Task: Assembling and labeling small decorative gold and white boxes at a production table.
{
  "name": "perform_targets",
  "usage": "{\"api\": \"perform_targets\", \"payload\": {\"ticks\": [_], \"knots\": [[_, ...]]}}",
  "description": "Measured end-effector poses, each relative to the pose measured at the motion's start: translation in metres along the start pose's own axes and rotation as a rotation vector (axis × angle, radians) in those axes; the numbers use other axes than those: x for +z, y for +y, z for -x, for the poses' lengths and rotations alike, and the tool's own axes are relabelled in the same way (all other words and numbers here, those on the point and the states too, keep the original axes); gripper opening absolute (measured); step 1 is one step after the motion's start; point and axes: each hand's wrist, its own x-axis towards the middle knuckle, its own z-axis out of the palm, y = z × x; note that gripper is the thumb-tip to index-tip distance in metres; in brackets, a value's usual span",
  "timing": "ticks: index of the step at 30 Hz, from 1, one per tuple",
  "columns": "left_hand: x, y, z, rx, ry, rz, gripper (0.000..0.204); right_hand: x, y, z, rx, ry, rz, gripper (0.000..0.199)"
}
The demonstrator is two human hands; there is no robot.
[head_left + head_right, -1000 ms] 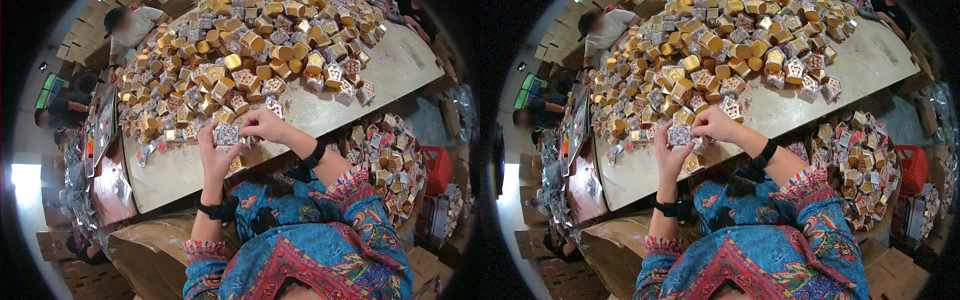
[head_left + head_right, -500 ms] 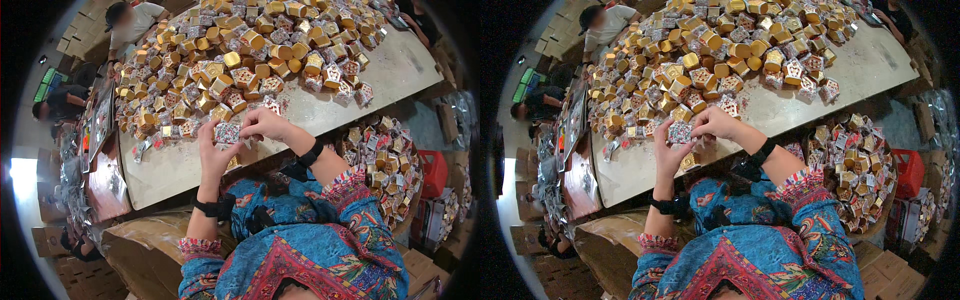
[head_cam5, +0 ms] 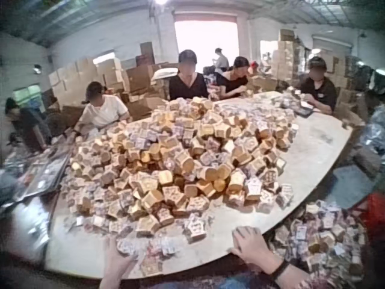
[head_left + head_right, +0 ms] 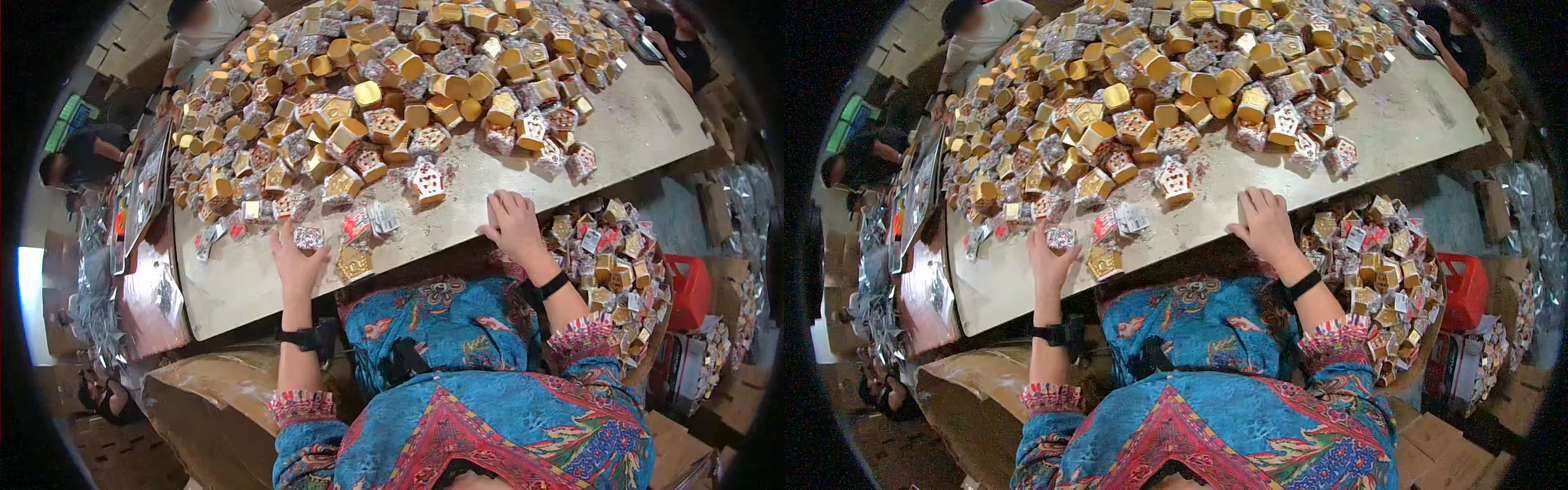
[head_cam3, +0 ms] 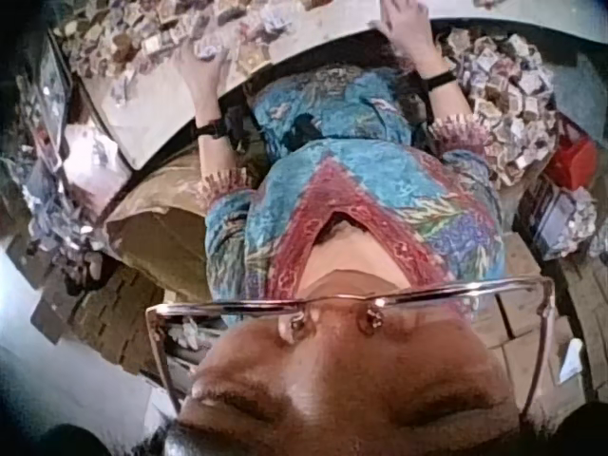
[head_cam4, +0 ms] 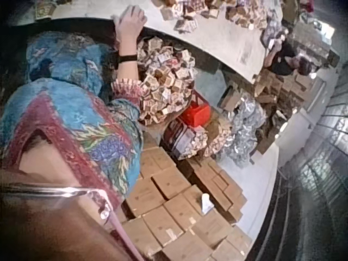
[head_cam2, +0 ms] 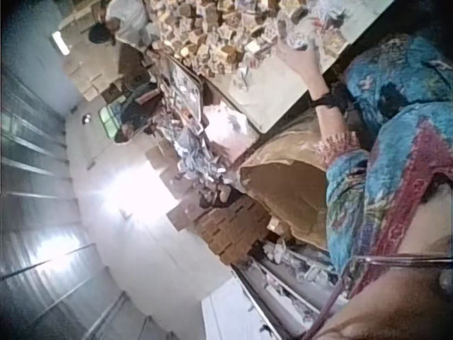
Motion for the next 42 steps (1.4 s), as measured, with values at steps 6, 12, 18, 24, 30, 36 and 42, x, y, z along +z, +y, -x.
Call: {"api": "perform_targets", "payload": {"ticks": [6,12,18,24,30,36,42], "knots": [[-0.016,0.1,-0.011,0.521,-0.231,-0.124,0.057,0.011,0.001,0.018,-0.16,-0.008,-0.017,0.044],[0.048,0.117,-0.019,0.845,-0.357,-0.453,0.025,0.011,-0.005,0.019,-0.314,0.141,-0.124,0.019],[0.05,0.108,-0.028,0.683,-0.462,-0.194,0.038,0.017,-0.004,0.021,-0.273,0.152,-0.211,0.016],[0.035,0.095,-0.033,0.403,-0.388,0.273,0.053,0.01,-0.014,0.003,-0.04,0.218,-0.475,0.012],[0.023,0.094,-0.032,0.325,-0.347,0.407,0.056,0.012,-0.052,-0.048,0.371,0.17,-1.143,0.008],[0.015,0.106,-0.026,0.392,-0.22,0.493,0.052,0.028,-0.083,-0.075,0.43,0.051,-1.472,0.007],[0.018,0.101,-0.023,0.274,-0.255,0.604,0.055,0.034,-0.095,-0.075,0.555,-0.012,-1.756,0.007]]}}
